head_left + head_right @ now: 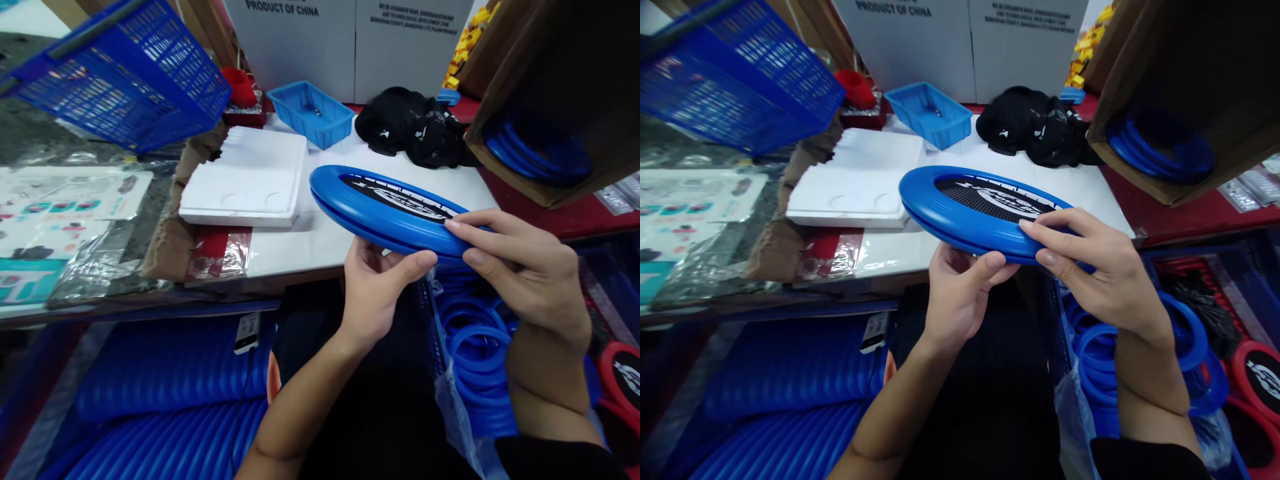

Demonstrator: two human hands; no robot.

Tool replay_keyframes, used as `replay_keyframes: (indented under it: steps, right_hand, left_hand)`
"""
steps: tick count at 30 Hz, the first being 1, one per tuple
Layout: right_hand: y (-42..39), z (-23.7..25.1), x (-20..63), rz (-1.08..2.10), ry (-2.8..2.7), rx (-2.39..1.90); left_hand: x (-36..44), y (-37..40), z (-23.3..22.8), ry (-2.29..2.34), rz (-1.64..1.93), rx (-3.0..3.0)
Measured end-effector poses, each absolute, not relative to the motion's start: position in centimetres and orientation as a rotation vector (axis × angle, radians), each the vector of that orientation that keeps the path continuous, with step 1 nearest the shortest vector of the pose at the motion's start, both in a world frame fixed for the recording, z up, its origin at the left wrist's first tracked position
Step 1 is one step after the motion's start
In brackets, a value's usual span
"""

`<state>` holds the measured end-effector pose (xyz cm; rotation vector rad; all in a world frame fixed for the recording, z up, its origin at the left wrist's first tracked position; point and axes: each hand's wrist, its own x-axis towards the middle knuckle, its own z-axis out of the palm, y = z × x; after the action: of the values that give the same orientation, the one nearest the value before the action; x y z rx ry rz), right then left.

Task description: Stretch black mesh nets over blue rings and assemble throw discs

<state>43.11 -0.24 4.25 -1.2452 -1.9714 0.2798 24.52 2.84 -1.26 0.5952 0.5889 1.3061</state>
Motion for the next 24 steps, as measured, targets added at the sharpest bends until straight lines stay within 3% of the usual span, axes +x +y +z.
replay_keyframes:
  steps: [10, 24]
  right_hand:
    - [-0.7, 2.9, 42.4, 0.257, -2.179, -1.25]
    - [-3.5, -12.2, 41.0, 0.122, -2.18, -1.275]
  left_hand:
    - [22.6, 1.9, -2.2, 0.613, 1.176, 0.53]
    - [21.5, 0.0, -11.1, 0.942, 1.132, 0.293]
